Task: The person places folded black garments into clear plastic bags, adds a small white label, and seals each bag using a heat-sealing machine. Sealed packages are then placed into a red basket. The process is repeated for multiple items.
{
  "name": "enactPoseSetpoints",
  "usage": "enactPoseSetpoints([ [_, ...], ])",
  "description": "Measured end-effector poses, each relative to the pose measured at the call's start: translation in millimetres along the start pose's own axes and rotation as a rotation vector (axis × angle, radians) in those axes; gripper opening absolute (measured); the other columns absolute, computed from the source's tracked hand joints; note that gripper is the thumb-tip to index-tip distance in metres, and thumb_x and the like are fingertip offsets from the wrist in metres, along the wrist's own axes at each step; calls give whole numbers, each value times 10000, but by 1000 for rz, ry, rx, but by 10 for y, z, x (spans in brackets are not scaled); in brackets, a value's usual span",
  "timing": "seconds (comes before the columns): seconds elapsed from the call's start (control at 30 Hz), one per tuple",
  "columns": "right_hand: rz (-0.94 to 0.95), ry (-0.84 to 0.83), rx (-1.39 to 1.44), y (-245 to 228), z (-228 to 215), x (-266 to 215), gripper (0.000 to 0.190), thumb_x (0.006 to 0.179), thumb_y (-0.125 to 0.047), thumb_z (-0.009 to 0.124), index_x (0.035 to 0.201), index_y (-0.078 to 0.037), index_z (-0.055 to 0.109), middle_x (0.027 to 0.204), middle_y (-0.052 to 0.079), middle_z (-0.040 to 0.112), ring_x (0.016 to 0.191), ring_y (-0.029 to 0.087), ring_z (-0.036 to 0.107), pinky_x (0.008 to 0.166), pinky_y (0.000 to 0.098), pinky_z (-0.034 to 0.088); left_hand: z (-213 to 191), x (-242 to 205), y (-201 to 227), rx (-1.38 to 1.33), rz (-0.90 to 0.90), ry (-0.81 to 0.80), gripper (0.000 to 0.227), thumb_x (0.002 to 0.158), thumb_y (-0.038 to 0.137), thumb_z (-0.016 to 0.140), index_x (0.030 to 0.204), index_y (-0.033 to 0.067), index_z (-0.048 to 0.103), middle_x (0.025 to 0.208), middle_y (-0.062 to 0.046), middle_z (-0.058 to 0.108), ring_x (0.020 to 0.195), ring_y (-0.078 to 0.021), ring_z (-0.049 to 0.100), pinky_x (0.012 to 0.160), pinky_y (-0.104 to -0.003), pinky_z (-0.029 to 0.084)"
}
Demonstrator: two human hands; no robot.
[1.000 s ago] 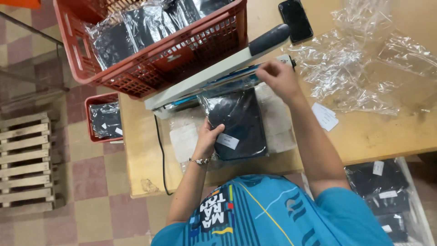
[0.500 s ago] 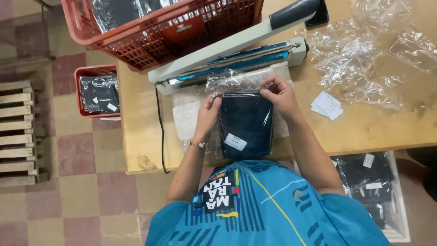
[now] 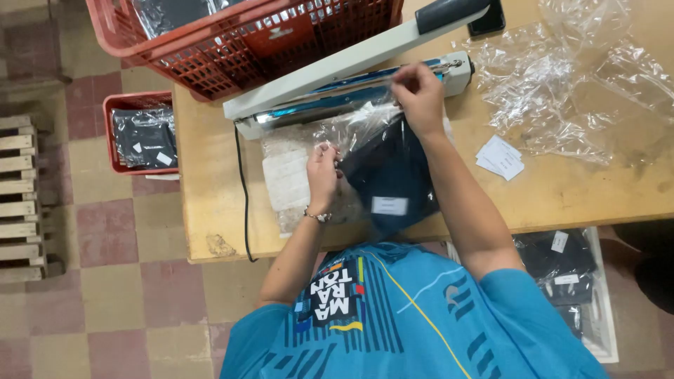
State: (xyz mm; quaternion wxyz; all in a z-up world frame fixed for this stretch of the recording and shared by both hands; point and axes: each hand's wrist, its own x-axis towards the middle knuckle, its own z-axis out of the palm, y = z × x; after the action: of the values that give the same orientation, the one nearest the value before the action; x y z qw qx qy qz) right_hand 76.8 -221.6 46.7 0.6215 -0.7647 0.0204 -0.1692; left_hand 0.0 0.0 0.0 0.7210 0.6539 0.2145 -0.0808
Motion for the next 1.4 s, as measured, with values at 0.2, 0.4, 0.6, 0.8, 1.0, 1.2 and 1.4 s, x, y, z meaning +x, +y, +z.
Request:
enactPoseSetpoints([
  [0.2,-370,17,-576,26,53,-454,221,882,-177,827,1057,-124,703,928,74,654,816,300,676,734,426,540,-549,-100,-84,397,159,-134,197,917,218,694,1082,127,638,864,-132,771,697,-219,738,621,-365,578],
  [0.4,-414,-142,-988,323,351,-1212,712,884,-635,688,1326,-80,625,1338,161,603,1260,364,558,1084,502,419,-238,264,346,902,556,84,420,922,420,678,1235,148,609,965,-176,743,965,-419,724,889,-532,556],
  [0.6,-409,-261,-972,290,422,-1256,967,822,-670,719,1477,0,480,1560,262,408,1511,427,307,1244,584,222,360,692,464,1234,453,-148,586,861,620,662,905,40,733,882,-219,747,936,-500,712,819,-624,556],
  [0.8,-319,-383,-1010,150,393,-1262,979,899,-711,573,1563,-16,391,1611,253,360,1560,400,198,1273,599,89,351,946,191,997,463,-210,361,1018,422,525,1045,77,629,903,-254,738,935,-505,714,808,-630,569],
  [1.0,-314,-385,-991,203,407,-1239,998,873,-732,568,1570,-44,382,1616,231,351,1553,393,198,1228,650,137,223,1008,226,928,597,-306,302,1022,413,578,1007,113,556,776,-232,712,824,-481,715,657,-579,571],
  [1.2,-311,-370,-997,247,410,-1251,981,878,-762,531,1548,-55,413,1620,211,360,1554,372,211,1222,649,145,213,978,314,927,494,-285,331,935,445,702,1034,156,575,879,-203,739,947,-461,713,803,-597,556],
  [1.4,-351,-318,-1000,317,428,-1258,982,879,-761,541,1537,-41,435,1608,212,378,1546,371,231,1206,648,174,-409,420,763,1273,270,-445,604,918,659,620,919,58,674,886,-265,736,955,-507,701,854,-603,537],
])
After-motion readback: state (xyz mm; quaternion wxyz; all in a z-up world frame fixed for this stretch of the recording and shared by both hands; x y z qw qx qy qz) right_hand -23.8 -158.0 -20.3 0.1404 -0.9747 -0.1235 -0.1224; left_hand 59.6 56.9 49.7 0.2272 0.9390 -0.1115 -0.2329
